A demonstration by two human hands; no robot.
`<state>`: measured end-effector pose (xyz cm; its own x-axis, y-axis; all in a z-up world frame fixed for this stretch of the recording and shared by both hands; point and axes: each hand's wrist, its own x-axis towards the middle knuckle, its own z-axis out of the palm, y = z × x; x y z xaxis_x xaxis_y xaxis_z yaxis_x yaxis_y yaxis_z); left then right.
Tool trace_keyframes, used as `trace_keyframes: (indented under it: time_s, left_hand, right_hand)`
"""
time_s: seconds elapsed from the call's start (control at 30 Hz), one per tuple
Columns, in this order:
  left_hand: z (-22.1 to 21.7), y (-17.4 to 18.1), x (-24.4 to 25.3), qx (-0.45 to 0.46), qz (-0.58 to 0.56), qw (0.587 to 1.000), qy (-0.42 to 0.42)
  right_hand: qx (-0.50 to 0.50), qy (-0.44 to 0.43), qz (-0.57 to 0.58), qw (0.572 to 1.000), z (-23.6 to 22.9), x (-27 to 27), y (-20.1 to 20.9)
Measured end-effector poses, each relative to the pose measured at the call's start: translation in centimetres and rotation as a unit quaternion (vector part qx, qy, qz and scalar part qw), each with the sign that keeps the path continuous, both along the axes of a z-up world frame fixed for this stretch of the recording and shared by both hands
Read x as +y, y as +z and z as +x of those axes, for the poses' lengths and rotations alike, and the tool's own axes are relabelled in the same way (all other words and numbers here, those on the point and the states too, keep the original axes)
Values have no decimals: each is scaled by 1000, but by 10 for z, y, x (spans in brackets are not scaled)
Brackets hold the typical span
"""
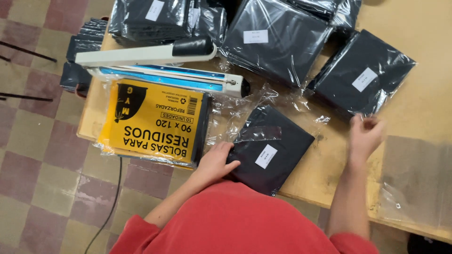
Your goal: The person repeatedly places black rectangular packages into a handheld impulse heat sealer, presses the handle to seal the plastic wrap, and sets the sealed packages aside on the table. The process is repeated for multiple units throughout the clip.
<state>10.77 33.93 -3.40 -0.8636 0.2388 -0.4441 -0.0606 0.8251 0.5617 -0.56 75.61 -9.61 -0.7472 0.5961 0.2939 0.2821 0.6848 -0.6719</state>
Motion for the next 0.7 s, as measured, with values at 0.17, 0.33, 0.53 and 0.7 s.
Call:
trace_keyframes:
  time_s: [0.17, 0.33, 0.53, 0.7]
  left_hand:
    - [-12, -10, 5, 4, 102, 995, 5]
    - [-20, -35, 11, -21, 127, 991, 40]
    - [-28, -72, 12, -17, 209, 974, 83]
    - [-36, -84, 27, -49, 307, 938, 153]
  right_hand:
    - [-205, 46, -412, 887, 127, -94, -68]
    - [-212, 18, -533, 819, 118, -127, -21]
    - [-158, 127, -392, 898, 113, -129, 8]
    - [-119, 178, -383, 899, 111, -140, 34]
